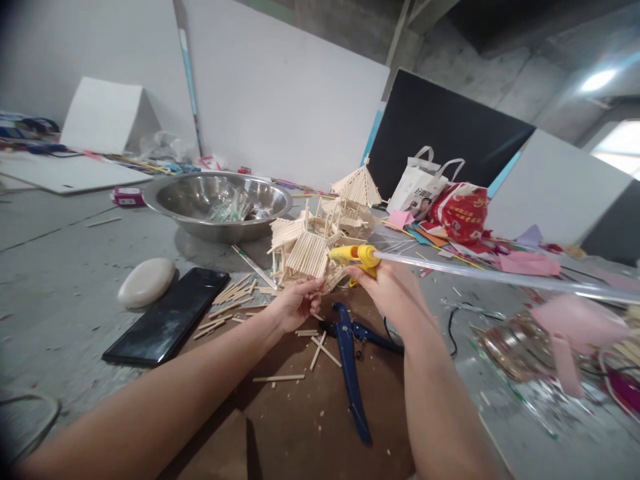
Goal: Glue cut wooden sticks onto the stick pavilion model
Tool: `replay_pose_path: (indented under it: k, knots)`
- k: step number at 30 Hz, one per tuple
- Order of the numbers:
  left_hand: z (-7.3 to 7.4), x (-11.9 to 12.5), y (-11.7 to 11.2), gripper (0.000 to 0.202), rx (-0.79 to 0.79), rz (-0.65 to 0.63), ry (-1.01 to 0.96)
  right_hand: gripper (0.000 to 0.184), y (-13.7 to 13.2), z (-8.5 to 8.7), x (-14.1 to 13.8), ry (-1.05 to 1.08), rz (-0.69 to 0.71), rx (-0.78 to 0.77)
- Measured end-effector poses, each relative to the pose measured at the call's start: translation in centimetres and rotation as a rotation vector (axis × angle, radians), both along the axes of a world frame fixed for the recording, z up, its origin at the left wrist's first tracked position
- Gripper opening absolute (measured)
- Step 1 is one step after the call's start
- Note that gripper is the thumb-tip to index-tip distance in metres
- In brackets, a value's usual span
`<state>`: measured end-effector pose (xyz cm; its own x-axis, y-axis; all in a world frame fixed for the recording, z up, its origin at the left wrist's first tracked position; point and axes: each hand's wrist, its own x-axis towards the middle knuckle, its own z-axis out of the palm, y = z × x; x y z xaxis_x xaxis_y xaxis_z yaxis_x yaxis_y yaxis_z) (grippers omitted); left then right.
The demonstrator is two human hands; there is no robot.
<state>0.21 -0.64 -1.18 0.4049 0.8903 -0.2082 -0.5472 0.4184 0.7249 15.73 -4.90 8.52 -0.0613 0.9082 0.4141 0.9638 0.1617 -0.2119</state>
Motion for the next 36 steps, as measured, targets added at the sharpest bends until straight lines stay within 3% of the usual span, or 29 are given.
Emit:
replay_pose_path:
  k: [11, 19, 29, 36]
  knots:
    - [-0.03, -0.04, 0.00, 0.014, -0.007, -0.007, 0.016, 0.042, 0.12, 0.08, 0.18, 0.000, -0.005, -0.054]
    - [-0.11, -0.04, -0.02, 0.013, -0.005, -0.025, 0.017, 0.043, 0.29, -0.18, 0.59, -0.056, 0.019, 0.043]
    - [0.02, -0.11, -0.06, 0.011, -0.011, -0.038, 0.017, 0.045, 0.13, 0.12, 0.35, -0.016, -0.007, -0.047]
    - [-0.01, -0.33, -0.19, 0.016, 0.015, -0.094, 0.099, 0.046, 0.00, 0.16, 0.69, -0.011, 0.002, 0.012]
